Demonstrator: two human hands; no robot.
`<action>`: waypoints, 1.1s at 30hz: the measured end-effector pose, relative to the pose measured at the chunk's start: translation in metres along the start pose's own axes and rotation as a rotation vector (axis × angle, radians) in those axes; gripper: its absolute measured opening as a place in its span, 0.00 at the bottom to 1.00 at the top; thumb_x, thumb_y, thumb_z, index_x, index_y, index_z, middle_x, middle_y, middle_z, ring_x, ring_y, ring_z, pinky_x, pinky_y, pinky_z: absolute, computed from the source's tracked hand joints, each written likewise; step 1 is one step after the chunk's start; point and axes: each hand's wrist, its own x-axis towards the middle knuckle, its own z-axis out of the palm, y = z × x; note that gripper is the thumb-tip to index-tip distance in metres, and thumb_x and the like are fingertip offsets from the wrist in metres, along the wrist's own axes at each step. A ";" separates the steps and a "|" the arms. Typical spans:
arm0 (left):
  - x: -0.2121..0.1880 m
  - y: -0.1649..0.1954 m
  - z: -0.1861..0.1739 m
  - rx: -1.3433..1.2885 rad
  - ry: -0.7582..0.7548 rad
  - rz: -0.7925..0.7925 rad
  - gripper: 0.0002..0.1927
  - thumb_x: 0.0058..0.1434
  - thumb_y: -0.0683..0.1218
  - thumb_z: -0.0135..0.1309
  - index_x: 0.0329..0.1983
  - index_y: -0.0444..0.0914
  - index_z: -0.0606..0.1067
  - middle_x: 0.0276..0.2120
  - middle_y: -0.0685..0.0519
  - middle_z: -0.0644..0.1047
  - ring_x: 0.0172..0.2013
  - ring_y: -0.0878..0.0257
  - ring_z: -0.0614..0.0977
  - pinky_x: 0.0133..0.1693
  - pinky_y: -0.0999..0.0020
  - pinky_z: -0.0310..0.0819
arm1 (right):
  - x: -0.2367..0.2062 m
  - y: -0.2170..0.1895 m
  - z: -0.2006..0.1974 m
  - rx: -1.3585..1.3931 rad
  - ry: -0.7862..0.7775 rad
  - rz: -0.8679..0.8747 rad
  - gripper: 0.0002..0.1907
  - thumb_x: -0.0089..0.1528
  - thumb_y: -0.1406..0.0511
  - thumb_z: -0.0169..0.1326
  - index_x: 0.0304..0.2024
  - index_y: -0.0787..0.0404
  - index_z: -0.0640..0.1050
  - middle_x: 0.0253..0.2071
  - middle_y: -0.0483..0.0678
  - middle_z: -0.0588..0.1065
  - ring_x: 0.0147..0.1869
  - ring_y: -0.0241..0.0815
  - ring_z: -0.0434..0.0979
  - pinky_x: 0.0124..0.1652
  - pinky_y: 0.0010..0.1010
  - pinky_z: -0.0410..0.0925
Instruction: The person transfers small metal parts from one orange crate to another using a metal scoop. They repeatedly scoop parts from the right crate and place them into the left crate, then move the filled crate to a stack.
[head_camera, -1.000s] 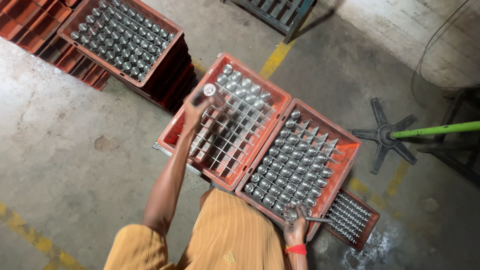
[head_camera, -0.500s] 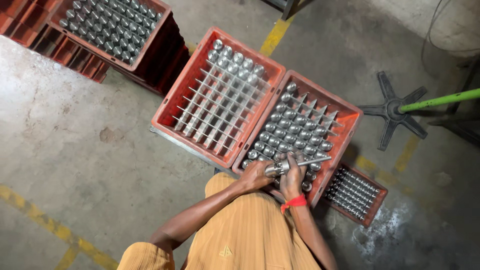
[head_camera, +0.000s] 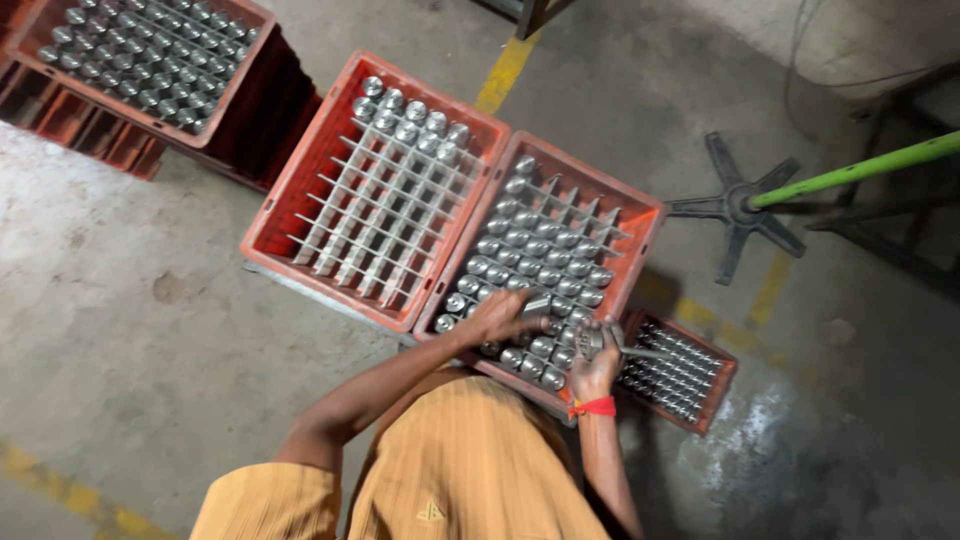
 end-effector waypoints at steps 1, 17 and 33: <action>0.019 0.000 0.001 0.046 -0.021 -0.002 0.38 0.63 0.62 0.56 0.70 0.37 0.65 0.41 0.34 0.80 0.42 0.39 0.82 0.45 0.47 0.75 | 0.002 -0.008 -0.006 -0.010 0.023 -0.013 0.07 0.68 0.70 0.51 0.48 0.56 0.75 0.34 0.44 0.76 0.41 0.41 0.78 0.46 0.36 0.73; 0.085 -0.027 -0.060 0.110 0.475 0.196 0.19 0.59 0.38 0.59 0.54 0.41 0.75 0.51 0.44 0.78 0.52 0.45 0.80 0.55 0.56 0.75 | -0.036 0.020 -0.014 -0.026 0.092 0.073 0.06 0.66 0.69 0.53 0.45 0.55 0.77 0.35 0.45 0.77 0.41 0.41 0.79 0.45 0.38 0.73; 0.093 -0.122 -0.233 0.395 0.613 0.000 0.27 0.49 0.58 0.68 0.49 0.41 0.81 0.56 0.43 0.73 0.62 0.46 0.68 0.64 0.43 0.60 | -0.065 0.071 0.011 -0.138 0.085 0.088 0.04 0.67 0.70 0.51 0.43 0.55 0.75 0.34 0.45 0.76 0.41 0.41 0.79 0.43 0.36 0.73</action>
